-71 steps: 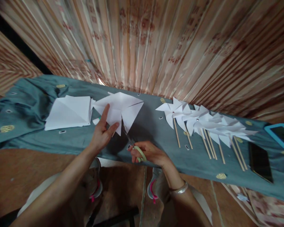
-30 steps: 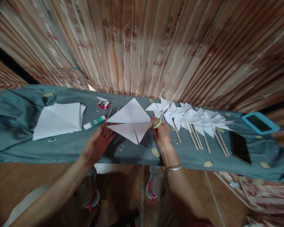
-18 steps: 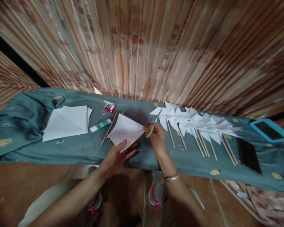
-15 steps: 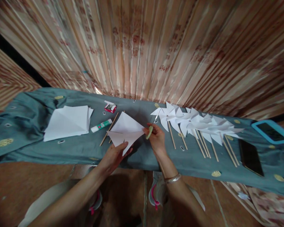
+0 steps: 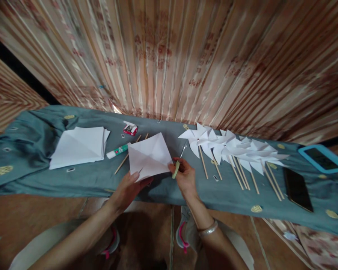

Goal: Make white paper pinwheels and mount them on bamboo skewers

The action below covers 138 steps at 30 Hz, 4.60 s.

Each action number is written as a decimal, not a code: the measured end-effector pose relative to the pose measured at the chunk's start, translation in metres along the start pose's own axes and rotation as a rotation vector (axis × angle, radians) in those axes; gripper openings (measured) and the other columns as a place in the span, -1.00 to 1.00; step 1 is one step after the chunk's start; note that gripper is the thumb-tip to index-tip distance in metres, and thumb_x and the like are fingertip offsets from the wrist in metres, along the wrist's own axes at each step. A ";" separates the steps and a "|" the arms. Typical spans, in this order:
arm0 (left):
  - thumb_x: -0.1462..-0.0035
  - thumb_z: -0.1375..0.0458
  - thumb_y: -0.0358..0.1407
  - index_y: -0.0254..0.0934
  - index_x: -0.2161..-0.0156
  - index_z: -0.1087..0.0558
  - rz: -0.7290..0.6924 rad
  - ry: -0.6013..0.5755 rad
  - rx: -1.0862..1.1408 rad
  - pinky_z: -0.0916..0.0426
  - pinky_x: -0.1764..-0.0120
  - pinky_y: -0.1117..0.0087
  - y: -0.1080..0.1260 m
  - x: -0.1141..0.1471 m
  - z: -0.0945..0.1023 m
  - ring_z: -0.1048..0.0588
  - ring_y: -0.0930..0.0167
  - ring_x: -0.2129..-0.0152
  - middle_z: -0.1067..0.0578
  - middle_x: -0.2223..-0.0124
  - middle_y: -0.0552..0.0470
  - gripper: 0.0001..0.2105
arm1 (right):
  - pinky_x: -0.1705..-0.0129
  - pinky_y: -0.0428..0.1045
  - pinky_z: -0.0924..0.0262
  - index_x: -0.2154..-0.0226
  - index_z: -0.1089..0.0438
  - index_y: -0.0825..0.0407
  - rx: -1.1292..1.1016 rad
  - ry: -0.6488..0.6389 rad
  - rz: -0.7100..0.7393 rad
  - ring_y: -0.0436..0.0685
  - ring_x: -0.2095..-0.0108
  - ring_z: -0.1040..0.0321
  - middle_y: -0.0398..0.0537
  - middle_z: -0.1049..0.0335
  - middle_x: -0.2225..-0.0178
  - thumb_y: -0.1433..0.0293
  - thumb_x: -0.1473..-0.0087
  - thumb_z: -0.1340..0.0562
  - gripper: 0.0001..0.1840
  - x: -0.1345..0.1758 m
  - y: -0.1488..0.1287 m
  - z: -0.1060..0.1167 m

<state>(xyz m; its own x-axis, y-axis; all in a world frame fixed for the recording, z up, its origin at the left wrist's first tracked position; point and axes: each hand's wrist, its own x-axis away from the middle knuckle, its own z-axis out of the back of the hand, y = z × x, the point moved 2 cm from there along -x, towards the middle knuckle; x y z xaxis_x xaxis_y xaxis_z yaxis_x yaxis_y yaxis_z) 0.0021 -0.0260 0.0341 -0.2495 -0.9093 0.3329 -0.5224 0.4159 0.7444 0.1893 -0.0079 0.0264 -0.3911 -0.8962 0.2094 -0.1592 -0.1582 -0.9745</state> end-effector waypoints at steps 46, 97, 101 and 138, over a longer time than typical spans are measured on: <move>0.19 -0.35 -0.30 -0.30 0.58 -0.39 -0.345 0.315 -0.381 -0.25 0.65 0.47 0.057 -0.040 0.015 -0.32 0.49 0.75 -0.39 0.66 0.09 -0.79 | 0.52 -0.11 -0.18 0.32 -0.51 0.05 0.111 -0.699 -0.147 -0.02 0.56 -0.33 -0.13 -0.44 0.56 0.02 0.19 -0.38 -0.52 0.041 0.007 -0.023; 0.27 -0.30 -0.25 -0.30 0.46 -0.39 -0.370 0.289 -0.587 -0.38 0.53 0.42 0.050 -0.037 0.015 -0.42 0.41 0.56 -0.49 0.47 0.01 -0.77 | 0.49 -0.12 -0.18 0.28 -0.49 0.12 0.205 -0.822 -0.220 -0.07 0.57 -0.26 -0.16 -0.39 0.56 0.01 0.20 -0.39 -0.44 0.037 0.012 -0.024; 0.26 -0.30 -0.25 -0.29 0.49 -0.37 -0.366 0.281 -0.582 -0.37 0.52 0.43 0.049 -0.038 0.015 -0.41 0.42 0.56 -0.48 0.48 0.02 -0.77 | 0.51 -0.12 -0.16 0.28 -0.49 0.13 0.220 -0.812 -0.226 -0.07 0.57 -0.27 -0.16 -0.39 0.57 0.00 0.22 -0.40 -0.42 0.037 0.011 -0.025; 0.24 -0.31 -0.23 -0.31 0.43 -0.42 -0.356 0.278 -0.570 -0.41 0.50 0.40 0.049 -0.040 0.016 -0.45 0.38 0.53 -0.53 0.42 -0.03 -0.76 | 0.51 -0.11 -0.20 0.27 -0.51 0.11 0.230 -0.808 -0.196 -0.07 0.59 -0.26 -0.17 -0.38 0.59 0.00 0.23 -0.41 -0.43 0.036 0.012 -0.026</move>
<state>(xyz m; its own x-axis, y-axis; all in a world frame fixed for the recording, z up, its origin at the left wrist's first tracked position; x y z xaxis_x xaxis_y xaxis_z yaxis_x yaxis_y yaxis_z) -0.0268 0.0311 0.0476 0.1127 -0.9893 0.0922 -0.0085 0.0919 0.9957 0.1498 -0.0310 0.0246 0.4031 -0.8502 0.3387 0.0651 -0.3425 -0.9373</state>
